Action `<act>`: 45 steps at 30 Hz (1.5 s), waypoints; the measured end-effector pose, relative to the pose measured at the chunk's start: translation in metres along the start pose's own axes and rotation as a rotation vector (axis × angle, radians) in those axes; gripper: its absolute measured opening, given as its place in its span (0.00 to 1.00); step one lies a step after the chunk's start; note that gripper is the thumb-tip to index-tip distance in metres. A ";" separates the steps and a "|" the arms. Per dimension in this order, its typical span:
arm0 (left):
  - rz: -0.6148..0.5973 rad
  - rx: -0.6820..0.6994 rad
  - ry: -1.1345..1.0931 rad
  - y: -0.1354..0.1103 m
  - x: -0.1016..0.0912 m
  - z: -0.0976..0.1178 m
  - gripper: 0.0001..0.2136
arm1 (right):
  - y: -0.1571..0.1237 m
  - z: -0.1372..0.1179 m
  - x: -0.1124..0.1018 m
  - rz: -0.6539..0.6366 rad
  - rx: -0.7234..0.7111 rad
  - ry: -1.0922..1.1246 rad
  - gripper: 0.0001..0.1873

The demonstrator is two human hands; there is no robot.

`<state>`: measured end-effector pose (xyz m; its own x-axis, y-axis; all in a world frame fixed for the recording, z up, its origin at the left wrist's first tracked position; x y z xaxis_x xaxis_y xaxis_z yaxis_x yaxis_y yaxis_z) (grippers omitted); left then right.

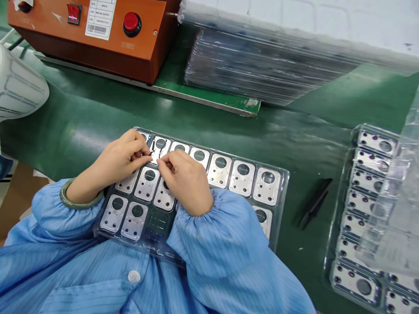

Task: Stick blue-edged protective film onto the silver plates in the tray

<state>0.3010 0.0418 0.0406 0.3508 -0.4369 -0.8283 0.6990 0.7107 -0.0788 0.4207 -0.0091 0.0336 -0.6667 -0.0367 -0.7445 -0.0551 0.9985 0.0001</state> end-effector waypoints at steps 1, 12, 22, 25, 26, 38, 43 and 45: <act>-0.003 -0.002 -0.003 0.000 0.000 0.000 0.04 | 0.000 0.000 0.000 -0.008 -0.002 -0.004 0.09; -0.116 -0.048 0.001 0.004 0.003 -0.003 0.03 | 0.004 0.002 0.006 -0.160 0.120 -0.060 0.06; 0.044 0.026 -0.072 -0.004 -0.003 -0.002 0.03 | 0.003 0.010 0.001 -0.062 0.180 0.227 0.07; 0.135 0.094 -0.168 -0.007 -0.009 0.000 0.03 | 0.001 0.015 0.001 -0.008 0.191 0.447 0.08; 0.165 0.126 -0.176 -0.008 -0.012 0.002 0.03 | 0.000 0.016 0.001 0.005 0.183 0.501 0.09; 0.456 0.412 -0.148 -0.025 -0.032 0.022 0.14 | -0.017 -0.010 -0.037 0.461 -0.152 0.400 0.02; 0.311 0.439 -0.547 -0.021 -0.020 0.018 0.30 | -0.024 -0.016 -0.043 0.533 -0.198 0.331 0.03; 0.271 0.355 -0.704 -0.018 -0.017 0.012 0.28 | -0.024 -0.018 -0.043 0.519 -0.209 0.310 0.03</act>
<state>0.2898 0.0298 0.0621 0.7608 -0.6018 -0.2431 0.6474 0.6768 0.3506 0.4372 -0.0324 0.0777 -0.8276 0.4085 -0.3850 0.2102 0.8615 0.4622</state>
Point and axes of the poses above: each hand's wrist, its own y-axis towards the middle knuckle, its own x-axis out of the palm, z = x × y, the point moved 8 cm from there along y, towards the middle knuckle, and after that the axes turned 7 degrees about -z, right-handed, at the moved point
